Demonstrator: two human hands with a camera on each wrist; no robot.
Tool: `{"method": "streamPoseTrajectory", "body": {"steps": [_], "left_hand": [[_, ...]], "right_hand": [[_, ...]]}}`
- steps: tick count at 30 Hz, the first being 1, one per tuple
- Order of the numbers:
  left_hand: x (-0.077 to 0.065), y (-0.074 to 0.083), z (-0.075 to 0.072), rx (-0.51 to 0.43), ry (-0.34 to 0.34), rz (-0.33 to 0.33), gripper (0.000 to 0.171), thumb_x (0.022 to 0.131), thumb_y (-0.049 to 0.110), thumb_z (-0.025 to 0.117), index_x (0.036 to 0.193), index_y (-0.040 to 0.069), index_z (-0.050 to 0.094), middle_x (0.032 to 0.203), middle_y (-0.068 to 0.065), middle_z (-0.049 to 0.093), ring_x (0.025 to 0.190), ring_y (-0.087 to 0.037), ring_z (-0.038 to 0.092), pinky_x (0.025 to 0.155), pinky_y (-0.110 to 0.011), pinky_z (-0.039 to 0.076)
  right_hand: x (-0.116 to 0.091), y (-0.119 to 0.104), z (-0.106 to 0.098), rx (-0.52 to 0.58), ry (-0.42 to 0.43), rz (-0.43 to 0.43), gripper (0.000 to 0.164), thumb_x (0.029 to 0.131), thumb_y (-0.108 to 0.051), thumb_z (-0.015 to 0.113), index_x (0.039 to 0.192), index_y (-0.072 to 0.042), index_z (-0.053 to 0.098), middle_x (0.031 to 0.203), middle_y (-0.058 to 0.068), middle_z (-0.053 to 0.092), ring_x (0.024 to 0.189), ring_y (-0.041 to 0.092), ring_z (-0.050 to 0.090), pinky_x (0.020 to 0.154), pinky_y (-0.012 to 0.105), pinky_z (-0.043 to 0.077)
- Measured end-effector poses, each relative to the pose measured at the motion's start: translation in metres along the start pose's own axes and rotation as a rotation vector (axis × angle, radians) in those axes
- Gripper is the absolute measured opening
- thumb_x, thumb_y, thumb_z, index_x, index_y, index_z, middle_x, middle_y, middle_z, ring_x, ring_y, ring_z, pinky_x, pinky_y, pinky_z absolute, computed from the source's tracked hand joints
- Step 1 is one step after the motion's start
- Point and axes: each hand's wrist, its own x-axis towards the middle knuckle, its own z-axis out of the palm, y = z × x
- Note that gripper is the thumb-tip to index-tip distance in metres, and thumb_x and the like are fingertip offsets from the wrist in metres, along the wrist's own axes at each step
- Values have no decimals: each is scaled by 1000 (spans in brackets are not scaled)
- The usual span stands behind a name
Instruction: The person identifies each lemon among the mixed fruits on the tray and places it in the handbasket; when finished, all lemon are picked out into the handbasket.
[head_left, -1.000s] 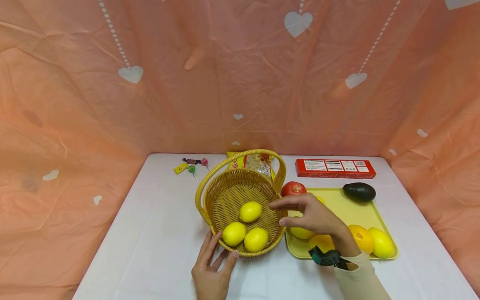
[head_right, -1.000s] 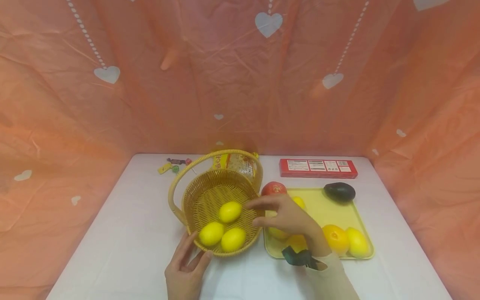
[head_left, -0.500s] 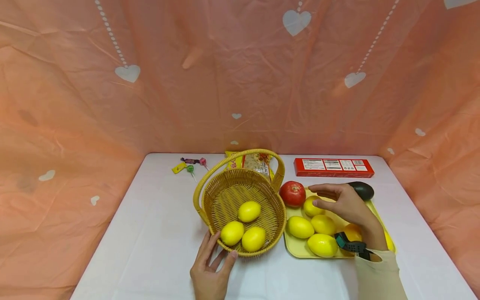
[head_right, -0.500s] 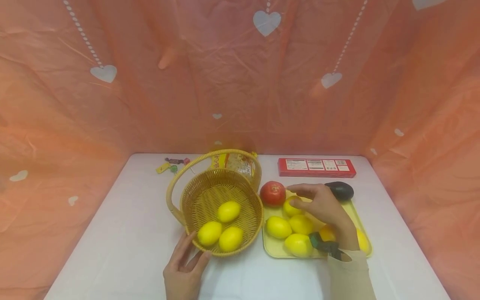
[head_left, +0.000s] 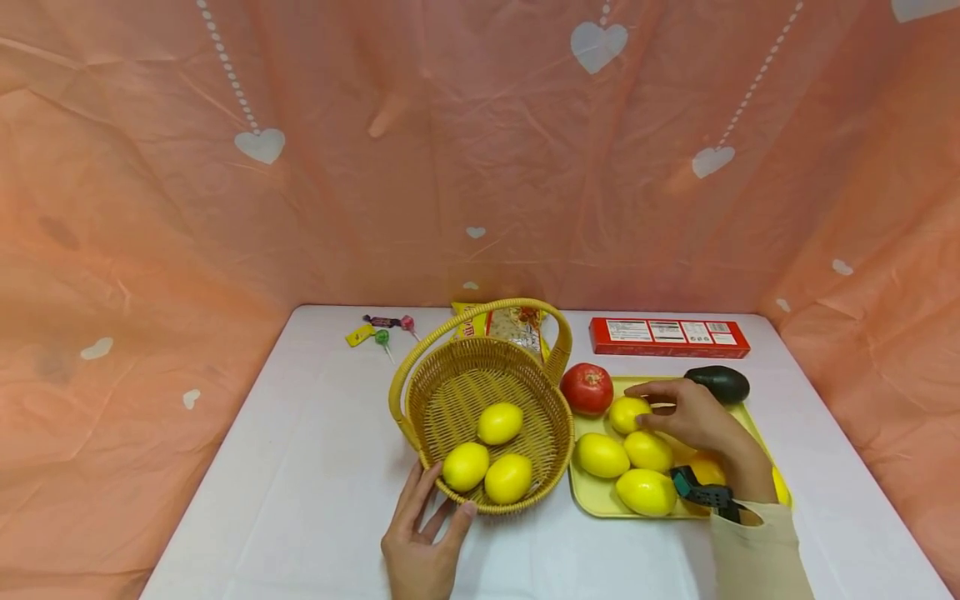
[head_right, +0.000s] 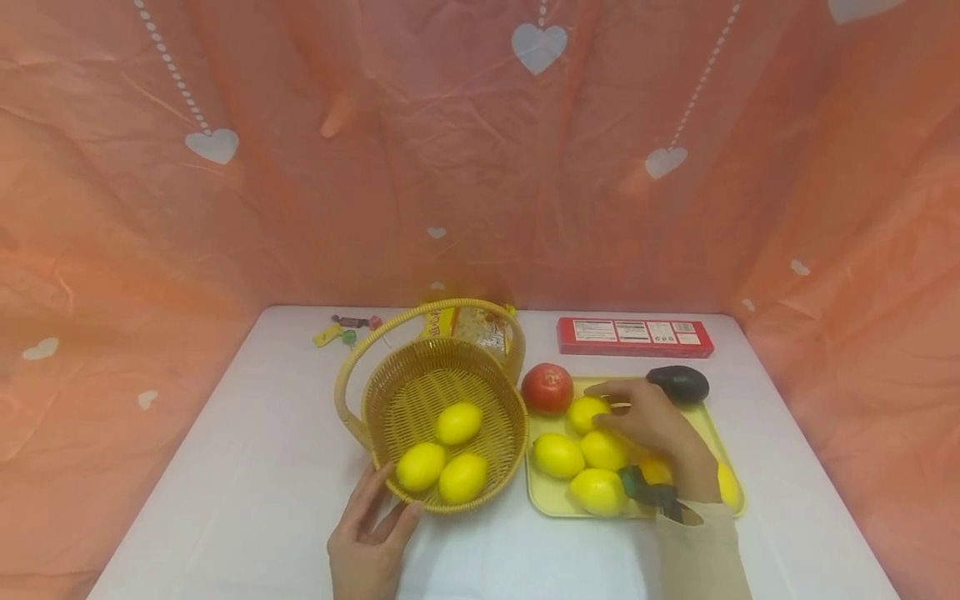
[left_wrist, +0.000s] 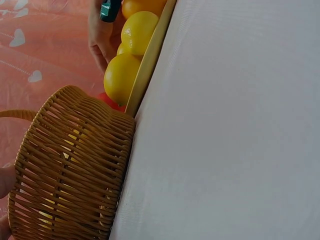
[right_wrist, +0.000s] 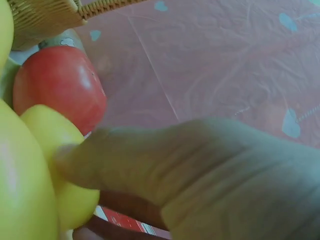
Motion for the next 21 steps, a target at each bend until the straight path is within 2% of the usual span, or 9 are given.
{"method": "streamPoseTrajectory", "body": {"steps": [4,11,14,21], "left_hand": [[0,-1,-1,5,-2,-11,65,84,-7,91,145,-2,68,167,-18,49,134,4,58,101,-27,63],[0,0,0,6,2,-22,64,85,-7,91,145,-1,68,167,-17,49,135,3,58,101,-27,63],[0,1,0,9,-2,-24,64,85,-6,90,145,0,68,167,-17,49,135,3,57,101,-27,63],[0,0,0,16,5,-23,62,86,-5,91,143,2,70,166,-16,50,135,2,58,101,-28,64]], "right_hand": [[-4,2,-2,-5,-15,8,45,95,-13,85,138,-6,75,134,22,74,118,41,74,99,52,68],[1,5,2,-27,-31,13,47,97,-22,85,141,-8,73,138,20,74,128,44,69,108,59,62],[0,3,1,-29,-18,38,45,98,-24,84,138,-8,74,135,17,76,126,42,69,110,62,60],[-2,0,-2,-18,0,95,46,98,-25,84,138,-6,73,136,21,74,120,42,72,104,58,64]]}}
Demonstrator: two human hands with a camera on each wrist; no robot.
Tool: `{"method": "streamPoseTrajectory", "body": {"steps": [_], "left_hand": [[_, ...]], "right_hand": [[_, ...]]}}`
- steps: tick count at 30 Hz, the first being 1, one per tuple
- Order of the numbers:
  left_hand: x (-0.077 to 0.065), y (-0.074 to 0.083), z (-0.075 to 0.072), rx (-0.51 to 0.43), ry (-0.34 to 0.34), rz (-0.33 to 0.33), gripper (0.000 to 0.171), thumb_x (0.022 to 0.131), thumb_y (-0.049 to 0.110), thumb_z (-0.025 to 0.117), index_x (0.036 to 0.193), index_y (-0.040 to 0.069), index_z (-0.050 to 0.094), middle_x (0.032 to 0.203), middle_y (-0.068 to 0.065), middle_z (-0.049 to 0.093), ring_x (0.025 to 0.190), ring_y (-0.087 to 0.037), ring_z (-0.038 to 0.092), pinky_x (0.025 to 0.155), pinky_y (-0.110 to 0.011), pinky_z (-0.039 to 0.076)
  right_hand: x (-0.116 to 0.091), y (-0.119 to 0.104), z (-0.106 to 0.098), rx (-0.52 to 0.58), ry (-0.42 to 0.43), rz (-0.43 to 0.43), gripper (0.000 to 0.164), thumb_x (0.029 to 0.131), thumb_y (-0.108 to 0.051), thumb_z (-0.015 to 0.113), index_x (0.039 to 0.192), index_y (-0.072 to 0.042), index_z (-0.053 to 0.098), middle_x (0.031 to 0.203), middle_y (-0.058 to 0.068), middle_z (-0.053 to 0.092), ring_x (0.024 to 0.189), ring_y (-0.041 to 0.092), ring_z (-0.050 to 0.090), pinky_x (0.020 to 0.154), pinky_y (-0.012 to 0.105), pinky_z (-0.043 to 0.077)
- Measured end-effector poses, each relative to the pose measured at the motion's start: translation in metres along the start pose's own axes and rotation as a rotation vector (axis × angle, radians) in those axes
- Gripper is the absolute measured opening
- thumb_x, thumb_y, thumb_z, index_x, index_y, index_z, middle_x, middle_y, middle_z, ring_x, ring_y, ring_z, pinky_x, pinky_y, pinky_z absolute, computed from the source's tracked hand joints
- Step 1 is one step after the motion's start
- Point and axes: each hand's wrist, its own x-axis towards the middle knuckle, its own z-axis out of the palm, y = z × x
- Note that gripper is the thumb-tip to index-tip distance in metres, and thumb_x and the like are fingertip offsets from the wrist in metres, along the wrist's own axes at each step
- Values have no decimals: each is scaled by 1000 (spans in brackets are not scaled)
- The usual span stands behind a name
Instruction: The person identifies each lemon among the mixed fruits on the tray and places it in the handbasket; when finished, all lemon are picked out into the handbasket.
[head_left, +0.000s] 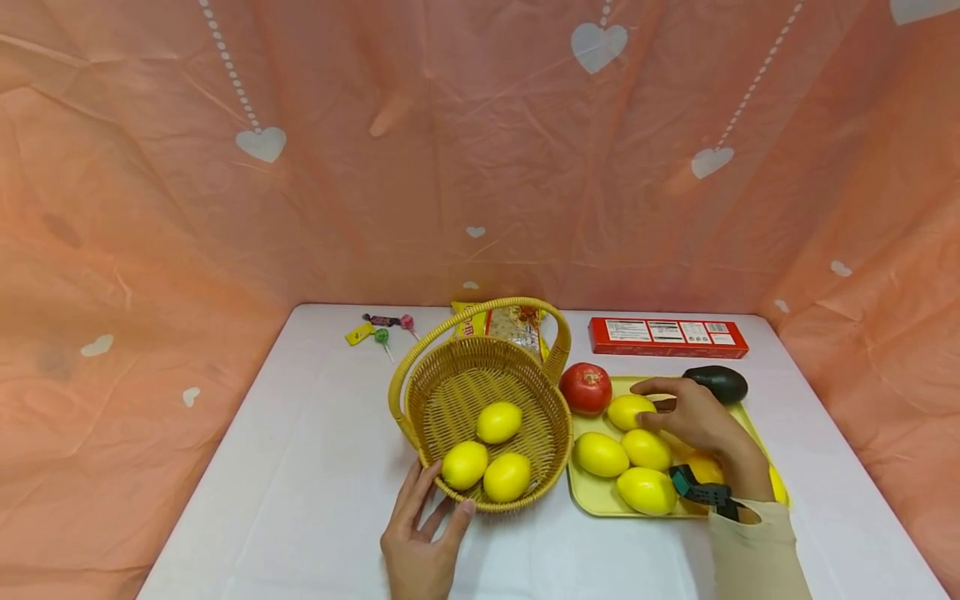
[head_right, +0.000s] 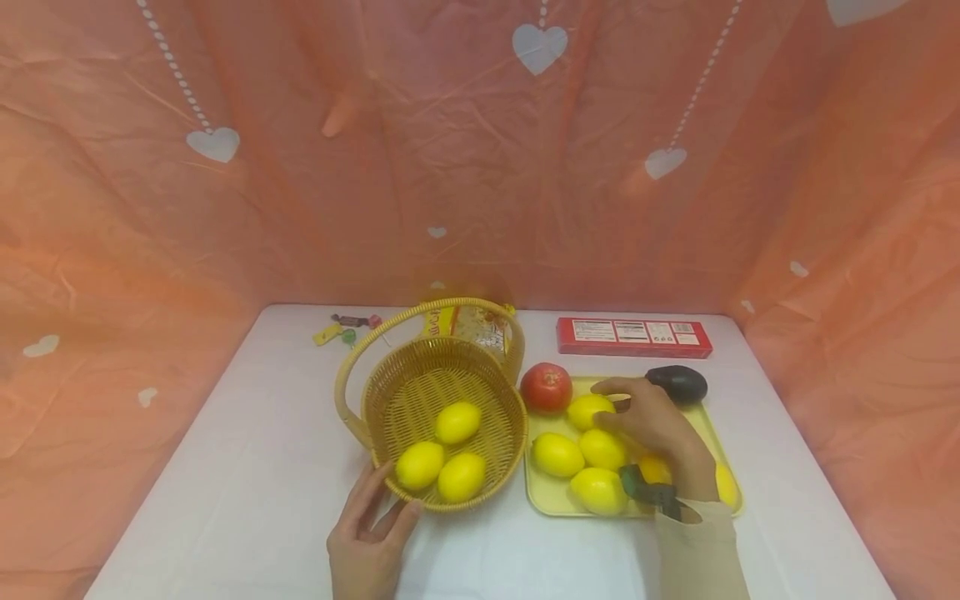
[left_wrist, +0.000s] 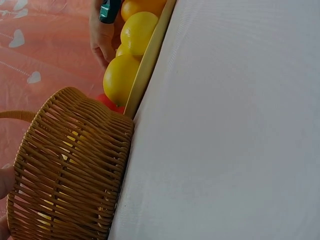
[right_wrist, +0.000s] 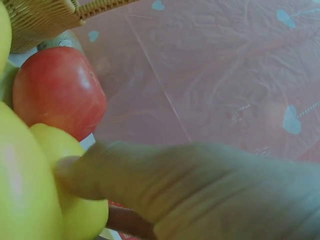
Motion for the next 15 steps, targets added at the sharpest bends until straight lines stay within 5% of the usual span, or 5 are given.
{"method": "streamPoseTrajectory", "body": {"steps": [6,11,15], "left_hand": [[0,2,0,-1,3,7,61,85,-4,91,142,1,71,166,-18,50,134,1,59,101,-30,64],[-1,4,0,2,8,24,59,86,-4,91,142,0,71,165,-23,50,133,1,61,100,-32,64],[-1,6,1,-3,-1,18,60,86,-2,92,142,2,71,165,-21,50,134,1,60,101,-33,64]], "right_hand": [[-2,2,-4,27,54,-10,42,100,-16,80,139,-2,72,127,20,77,118,41,72,103,58,64],[0,6,-2,56,-30,-26,52,100,-21,82,147,-3,68,145,26,68,122,45,72,103,55,65],[2,6,0,42,-29,-5,51,99,-24,83,145,-5,69,142,25,70,117,41,73,102,54,66]]}}
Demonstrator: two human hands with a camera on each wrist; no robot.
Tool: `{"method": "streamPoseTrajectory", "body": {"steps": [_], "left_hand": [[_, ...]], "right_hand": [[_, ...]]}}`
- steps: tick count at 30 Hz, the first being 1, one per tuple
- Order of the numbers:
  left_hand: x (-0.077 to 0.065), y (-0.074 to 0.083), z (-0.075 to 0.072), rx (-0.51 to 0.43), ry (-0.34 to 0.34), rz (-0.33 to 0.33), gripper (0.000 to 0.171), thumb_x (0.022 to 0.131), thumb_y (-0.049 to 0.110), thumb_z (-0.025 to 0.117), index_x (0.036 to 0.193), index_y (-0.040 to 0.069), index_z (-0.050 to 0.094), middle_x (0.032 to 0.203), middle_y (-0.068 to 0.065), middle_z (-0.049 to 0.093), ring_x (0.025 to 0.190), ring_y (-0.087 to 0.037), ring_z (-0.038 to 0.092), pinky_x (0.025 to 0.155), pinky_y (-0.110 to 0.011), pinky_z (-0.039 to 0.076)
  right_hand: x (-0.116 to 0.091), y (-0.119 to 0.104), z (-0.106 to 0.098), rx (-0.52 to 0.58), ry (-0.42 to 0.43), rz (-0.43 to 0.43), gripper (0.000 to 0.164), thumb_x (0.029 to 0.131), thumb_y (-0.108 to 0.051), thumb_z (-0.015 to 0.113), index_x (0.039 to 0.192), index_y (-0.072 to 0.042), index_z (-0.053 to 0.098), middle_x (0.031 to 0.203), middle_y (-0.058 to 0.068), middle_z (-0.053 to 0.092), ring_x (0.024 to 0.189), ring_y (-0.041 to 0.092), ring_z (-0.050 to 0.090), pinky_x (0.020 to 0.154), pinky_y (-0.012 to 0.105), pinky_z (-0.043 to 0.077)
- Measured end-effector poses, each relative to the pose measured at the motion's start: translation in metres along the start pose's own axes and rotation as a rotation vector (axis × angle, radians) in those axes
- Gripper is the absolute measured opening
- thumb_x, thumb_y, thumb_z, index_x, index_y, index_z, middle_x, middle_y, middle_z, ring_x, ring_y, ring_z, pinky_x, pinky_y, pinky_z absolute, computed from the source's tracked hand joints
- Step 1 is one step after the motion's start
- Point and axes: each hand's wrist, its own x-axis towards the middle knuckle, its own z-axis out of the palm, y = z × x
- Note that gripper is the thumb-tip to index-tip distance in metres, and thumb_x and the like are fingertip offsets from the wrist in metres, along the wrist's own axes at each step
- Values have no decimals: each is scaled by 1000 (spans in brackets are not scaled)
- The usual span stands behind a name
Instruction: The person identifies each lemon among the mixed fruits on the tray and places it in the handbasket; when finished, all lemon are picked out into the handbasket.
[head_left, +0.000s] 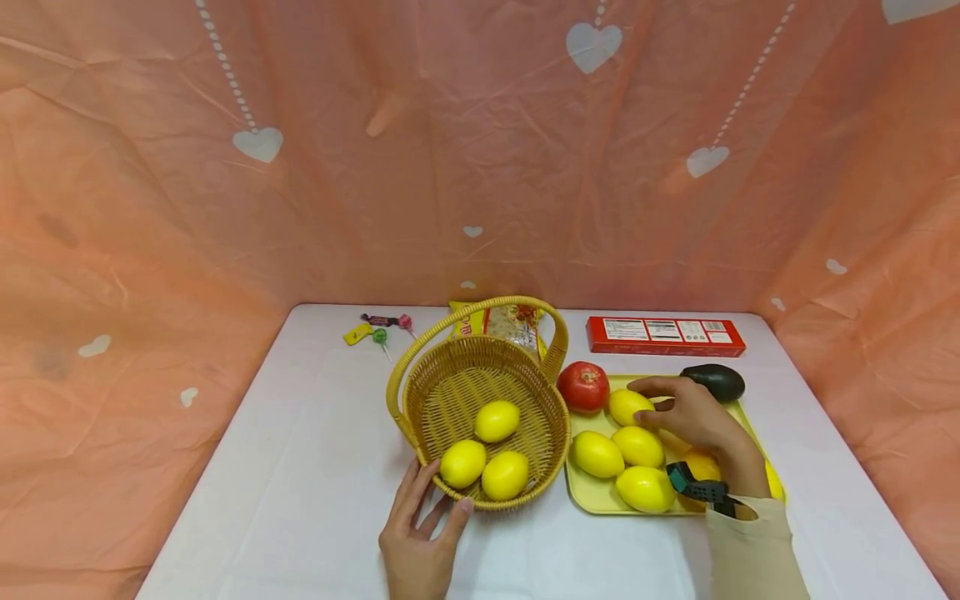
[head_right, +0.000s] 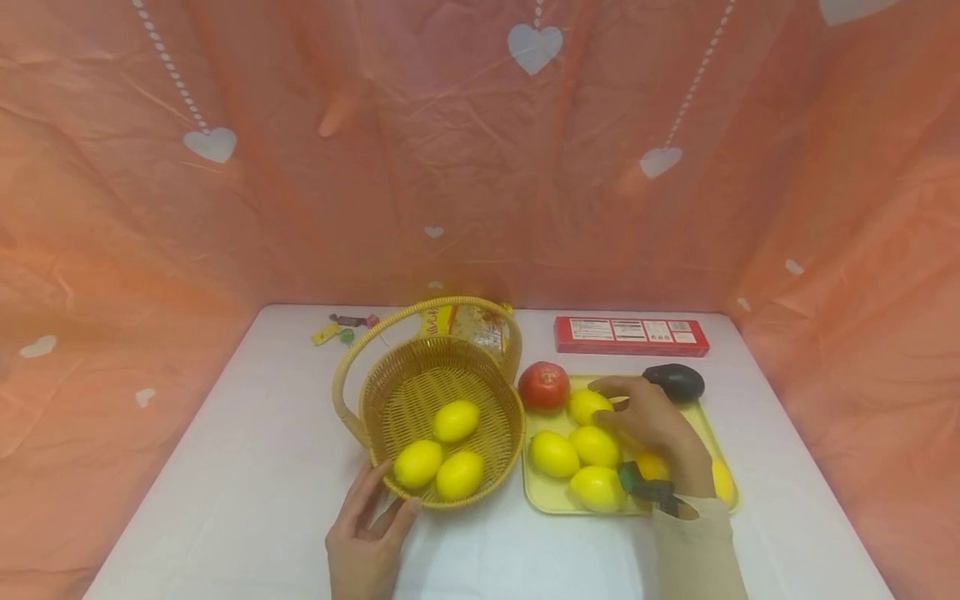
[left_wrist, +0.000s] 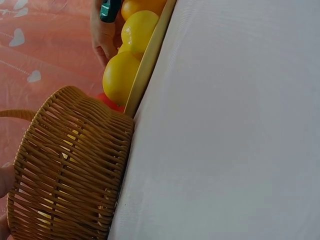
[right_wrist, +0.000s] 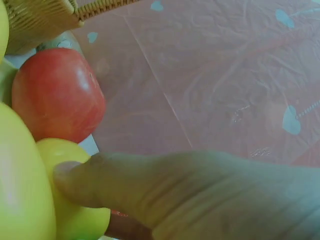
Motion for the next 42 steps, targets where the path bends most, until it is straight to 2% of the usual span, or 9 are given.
{"method": "streamPoseTrajectory", "body": {"steps": [6,11,15,18,21,26,30,35,42], "left_hand": [[0,-1,1,-6,-4,1,60,87,-3,91,143,1,71,166,-21,49,135,-4,60,101,-31,64],[1,-3,0,-7,4,-9,61,86,-5,91,143,1,71,166,-18,50,134,2,59,101,-28,64],[2,-4,-1,-3,2,-20,61,86,-5,90,143,2,70,166,-16,49,136,-2,58,101,-28,64],[2,-4,-2,2,-2,-23,61,86,-4,91,144,2,70,167,-16,49,139,-7,58,102,-28,63],[2,-4,-2,8,0,-25,61,86,-4,91,143,2,70,167,-16,49,139,-8,58,102,-29,64],[1,-4,-1,13,1,-17,61,86,-4,91,143,2,70,166,-16,49,137,-3,58,101,-29,64],[1,-3,-1,13,-4,-16,61,86,-4,91,144,1,70,166,-17,49,138,-5,58,101,-29,64],[1,-2,-1,26,-6,-24,61,86,-3,91,144,2,70,166,-16,49,142,-20,58,101,-29,64],[3,-2,-2,40,-10,-13,59,88,0,91,144,9,72,167,-17,49,144,-32,56,101,-31,64]], "right_hand": [[-4,-7,-3,-14,112,-42,50,100,-24,83,145,-6,69,140,22,72,121,43,72,105,56,64],[-14,-23,-9,129,152,-160,51,99,-22,84,145,-7,68,142,18,72,127,41,72,101,30,66],[-16,-38,-5,286,62,-311,45,99,-13,83,142,-8,69,138,14,73,125,27,74,100,17,61],[-14,-48,4,364,-60,-432,41,99,-5,80,139,-9,71,134,12,75,119,18,75,101,23,64],[-9,-59,17,394,-193,-524,40,99,-2,79,137,-9,72,132,10,76,112,20,76,101,30,66],[-2,-77,41,334,-311,-598,40,99,-8,80,138,-13,74,129,4,78,108,21,75,104,31,64],[-3,-91,55,210,-294,-632,39,99,-15,80,138,-15,76,130,-1,79,113,14,72,104,29,63],[-5,-109,73,122,-278,-629,40,97,-14,79,137,-15,77,131,-2,78,108,9,69,91,31,66],[-5,-131,102,15,-246,-688,44,98,-20,84,141,-22,75,139,-9,75,131,13,68,118,39,57]]}}
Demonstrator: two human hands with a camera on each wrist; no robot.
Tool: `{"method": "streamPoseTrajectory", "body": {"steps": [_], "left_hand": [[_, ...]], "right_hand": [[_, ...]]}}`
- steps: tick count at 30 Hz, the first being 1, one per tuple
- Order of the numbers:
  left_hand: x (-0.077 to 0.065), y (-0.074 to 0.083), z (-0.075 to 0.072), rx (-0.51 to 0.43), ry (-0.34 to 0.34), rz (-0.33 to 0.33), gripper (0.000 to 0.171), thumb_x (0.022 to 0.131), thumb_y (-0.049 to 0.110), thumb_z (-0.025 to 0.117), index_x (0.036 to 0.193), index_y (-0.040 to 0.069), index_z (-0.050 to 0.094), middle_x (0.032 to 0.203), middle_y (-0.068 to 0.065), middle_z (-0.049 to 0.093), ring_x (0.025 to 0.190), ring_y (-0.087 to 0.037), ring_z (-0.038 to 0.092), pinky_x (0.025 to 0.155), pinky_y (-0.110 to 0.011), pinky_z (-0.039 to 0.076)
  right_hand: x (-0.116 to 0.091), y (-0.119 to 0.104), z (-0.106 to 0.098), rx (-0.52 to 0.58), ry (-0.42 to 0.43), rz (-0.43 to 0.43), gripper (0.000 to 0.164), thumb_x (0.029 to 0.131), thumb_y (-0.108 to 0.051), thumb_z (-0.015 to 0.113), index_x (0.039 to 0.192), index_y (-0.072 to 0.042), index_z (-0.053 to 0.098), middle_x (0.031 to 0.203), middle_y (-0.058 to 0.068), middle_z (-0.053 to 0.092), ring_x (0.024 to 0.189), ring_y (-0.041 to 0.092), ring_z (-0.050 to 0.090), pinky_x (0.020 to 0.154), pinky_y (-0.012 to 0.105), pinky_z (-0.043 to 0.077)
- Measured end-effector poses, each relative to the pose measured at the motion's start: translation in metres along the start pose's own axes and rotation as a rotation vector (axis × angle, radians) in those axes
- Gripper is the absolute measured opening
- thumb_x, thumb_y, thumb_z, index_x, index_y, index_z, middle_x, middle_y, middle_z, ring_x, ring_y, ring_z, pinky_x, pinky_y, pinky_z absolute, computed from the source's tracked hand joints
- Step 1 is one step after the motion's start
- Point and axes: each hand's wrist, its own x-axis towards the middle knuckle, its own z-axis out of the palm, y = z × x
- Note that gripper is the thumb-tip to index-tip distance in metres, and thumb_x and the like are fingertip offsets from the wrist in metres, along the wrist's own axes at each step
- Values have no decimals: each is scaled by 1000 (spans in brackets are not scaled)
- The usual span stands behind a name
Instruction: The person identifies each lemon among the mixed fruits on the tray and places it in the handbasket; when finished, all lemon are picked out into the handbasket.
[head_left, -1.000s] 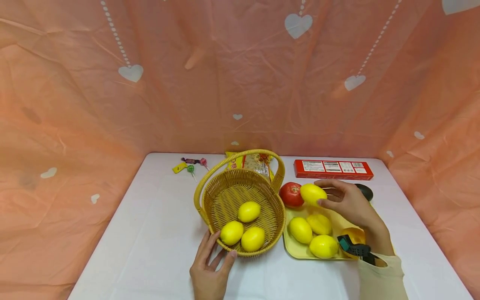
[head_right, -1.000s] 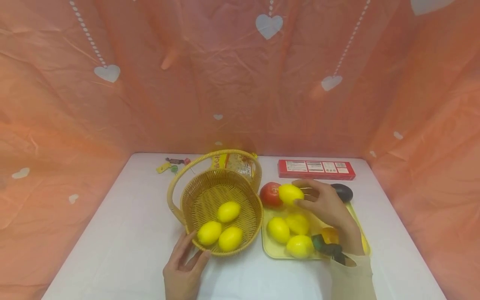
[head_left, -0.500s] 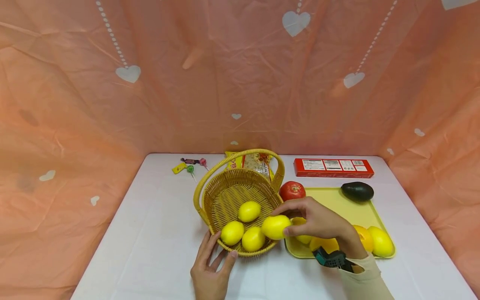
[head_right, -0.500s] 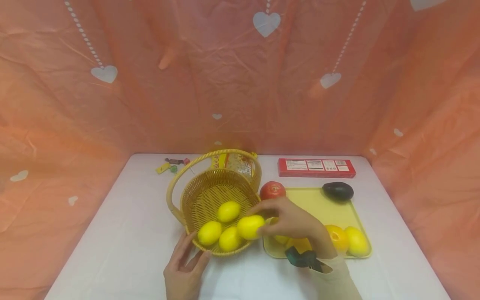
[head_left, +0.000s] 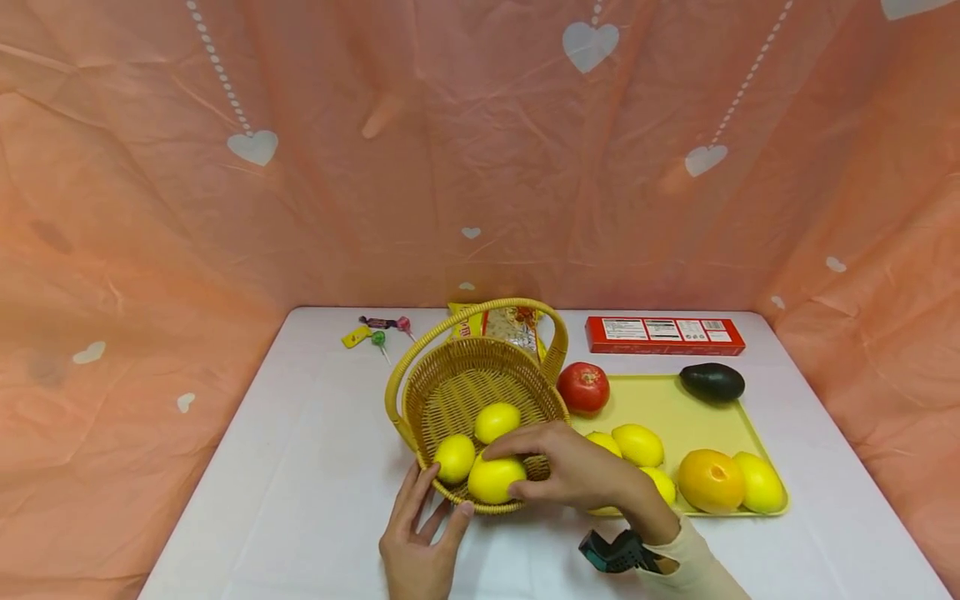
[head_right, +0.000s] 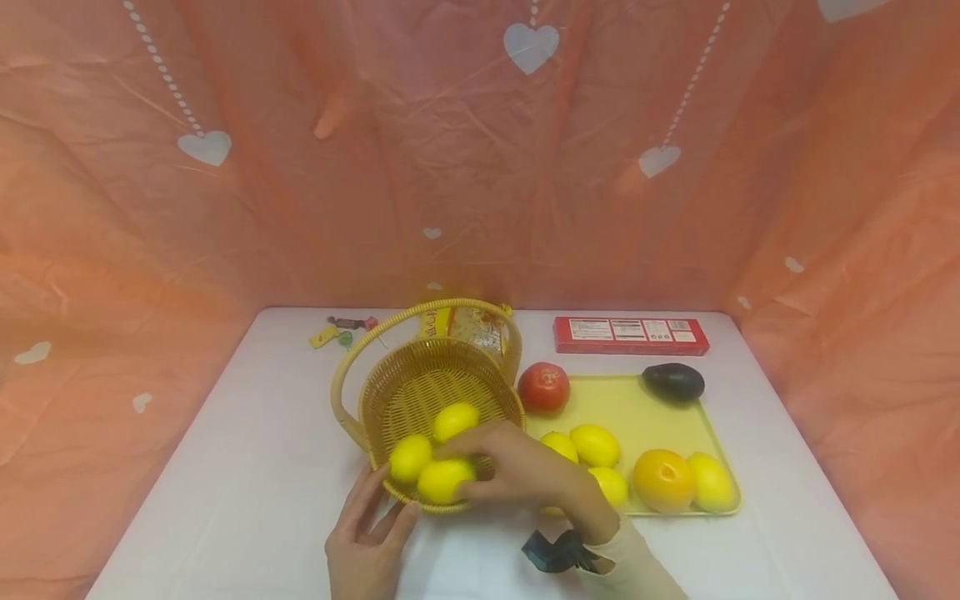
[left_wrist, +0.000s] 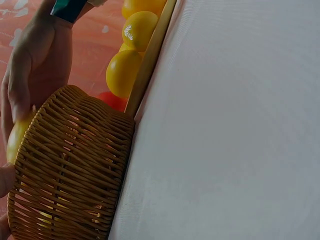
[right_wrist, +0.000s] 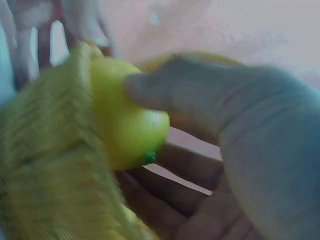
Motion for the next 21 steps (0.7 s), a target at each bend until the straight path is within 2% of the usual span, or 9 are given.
{"method": "streamPoseTrajectory", "body": {"steps": [4,6,8,14,18,21], "left_hand": [[1,-1,-1,-9,-2,6,58,89,1,91,143,10,73,166,-17,49,143,-22,58,101,-31,64],[1,-2,-1,-11,-2,9,58,89,0,91,143,11,73,166,-17,50,142,-17,58,101,-31,64],[1,-2,-1,-10,-1,4,58,88,0,91,143,11,73,166,-16,49,142,-17,58,101,-32,64],[1,1,1,-12,-1,-26,59,88,3,92,143,13,73,167,-15,49,145,-31,56,102,-32,64],[0,3,2,-21,-5,-13,58,88,2,92,142,11,73,166,-18,49,145,-40,55,102,-31,64],[-1,3,2,-22,3,2,58,87,0,92,141,9,73,166,-21,49,143,-38,56,101,-30,64]], "right_hand": [[9,-7,13,-51,32,-17,45,99,-24,84,143,-19,74,143,-5,74,135,17,67,120,42,56],[11,-8,13,-54,69,-29,45,99,-26,84,142,-17,74,144,-2,74,135,19,68,119,43,57],[10,-6,10,-25,108,-25,46,97,-26,86,141,-16,75,143,-2,74,133,19,69,117,41,58],[-8,14,-12,274,228,15,42,97,-13,85,138,-6,75,138,10,77,129,20,72,112,33,61],[-32,25,-23,434,296,27,41,99,-2,79,140,-2,73,140,22,73,130,22,71,113,31,60],[-58,31,-26,509,339,21,42,100,7,73,141,3,70,141,25,72,132,22,71,113,32,60]]}}
